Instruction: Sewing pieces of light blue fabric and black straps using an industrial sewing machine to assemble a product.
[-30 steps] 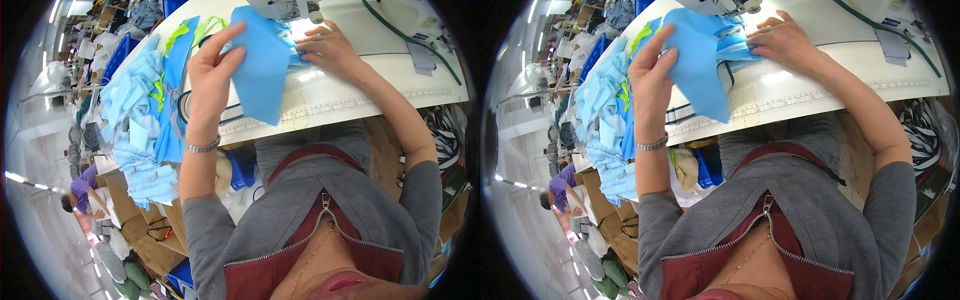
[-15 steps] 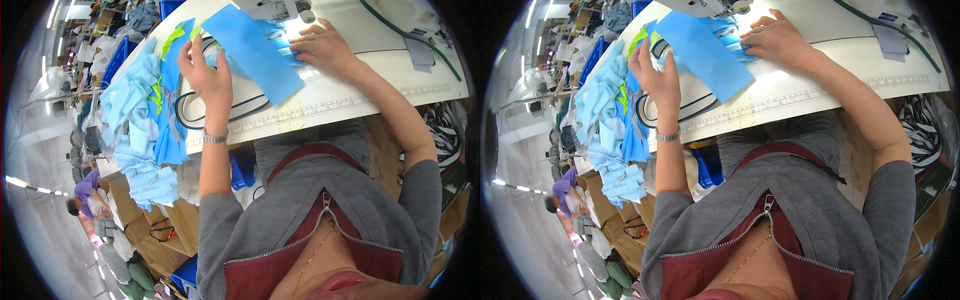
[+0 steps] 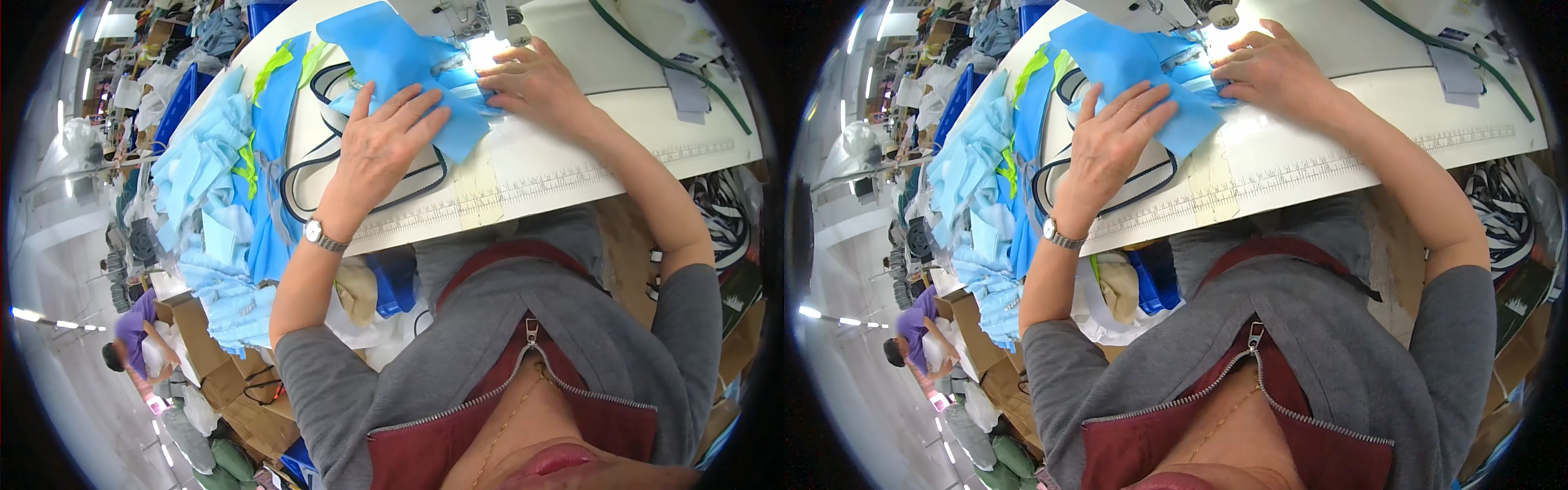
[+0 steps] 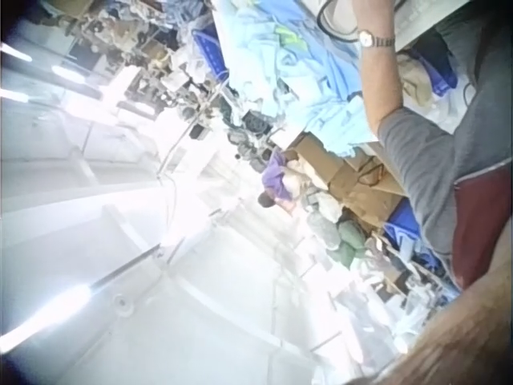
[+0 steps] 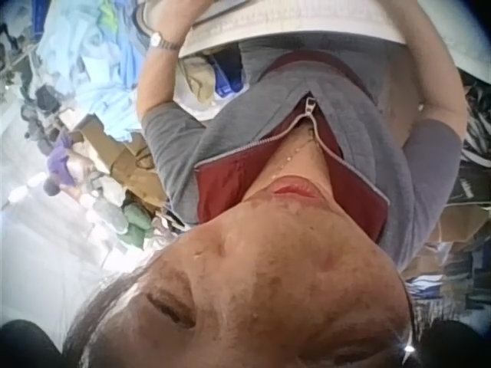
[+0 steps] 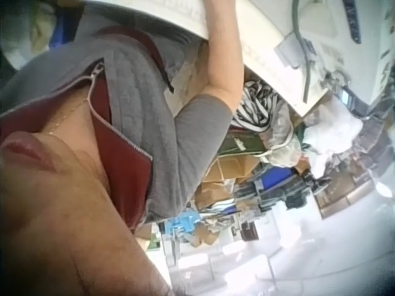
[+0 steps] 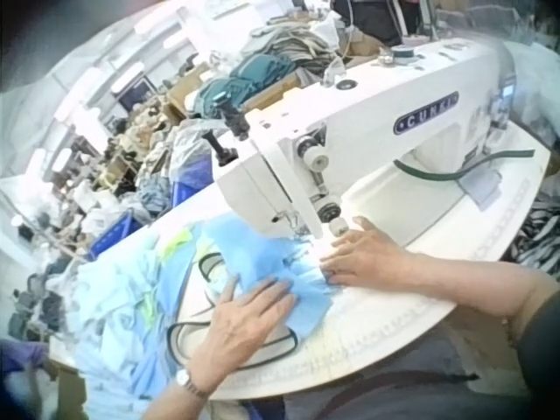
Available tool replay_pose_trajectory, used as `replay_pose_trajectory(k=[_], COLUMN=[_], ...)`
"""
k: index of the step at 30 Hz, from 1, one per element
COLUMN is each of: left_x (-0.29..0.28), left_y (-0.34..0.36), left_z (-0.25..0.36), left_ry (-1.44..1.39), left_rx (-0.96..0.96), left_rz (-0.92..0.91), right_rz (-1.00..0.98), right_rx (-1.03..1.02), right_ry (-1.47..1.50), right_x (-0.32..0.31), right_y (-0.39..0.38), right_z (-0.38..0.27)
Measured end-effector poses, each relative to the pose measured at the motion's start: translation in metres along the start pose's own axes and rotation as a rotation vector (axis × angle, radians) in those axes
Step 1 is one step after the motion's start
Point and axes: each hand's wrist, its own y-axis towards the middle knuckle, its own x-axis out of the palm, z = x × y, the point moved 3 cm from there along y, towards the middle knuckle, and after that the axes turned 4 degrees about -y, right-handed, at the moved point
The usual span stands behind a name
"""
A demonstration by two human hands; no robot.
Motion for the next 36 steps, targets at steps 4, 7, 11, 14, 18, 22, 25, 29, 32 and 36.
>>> replay_pose_trajectory(k=[4,7,11,14,18,22,25,29,32,36], left_x=[0.007,0.009,0.017,0.012,0.012,0.017,0.027,0.034,0.031,0.038], left_y=[0.020,0.040,0.044,0.047,0.061,0.064,0.057,0.050,0.051,0.048], left_z=[-0.003,-0.002,0.006,0.014,0.028,0.028,0.015,0.002,0.002,0.006], left_ry=[0.051,0.054,-0.015,0.072,0.208,0.098,-0.195,-0.391,-0.442,-0.304], left_rx=[-0.095,-0.072,-0.078,-0.134,-0.009,0.045,-0.028,-0.112,-0.183,-0.165], left_rz=[0.258,0.396,0.186,0.069,0.059,-0.100,-0.010,0.060,0.028,0.076], right_rz=[0.034,-0.056,0.031,0.050,0.030,-0.013,0.006,-0.001,-0.042,0.000], right_rx=[-0.004,0.007,-0.019,-0.028,-0.022,0.002,0.000,-0.009,-0.013,0.003], right_ry=[0.015,-0.005,0.073,0.085,0.102,0.117,0.116,0.106,0.084,0.129], right_x=[-0.004,-0.008,-0.004,-0.004,-0.006,-0.008,-0.003,-0.008,-0.007,-0.002], right_y=[0.001,0.004,0.001,0.000,-0.001,-0.002,-0.003,0.000,0.000,-0.001], right_z=[-0.001,-0.002,0.002,0.002,-0.001,0.000,0.002,0.003,0.003,0.002])
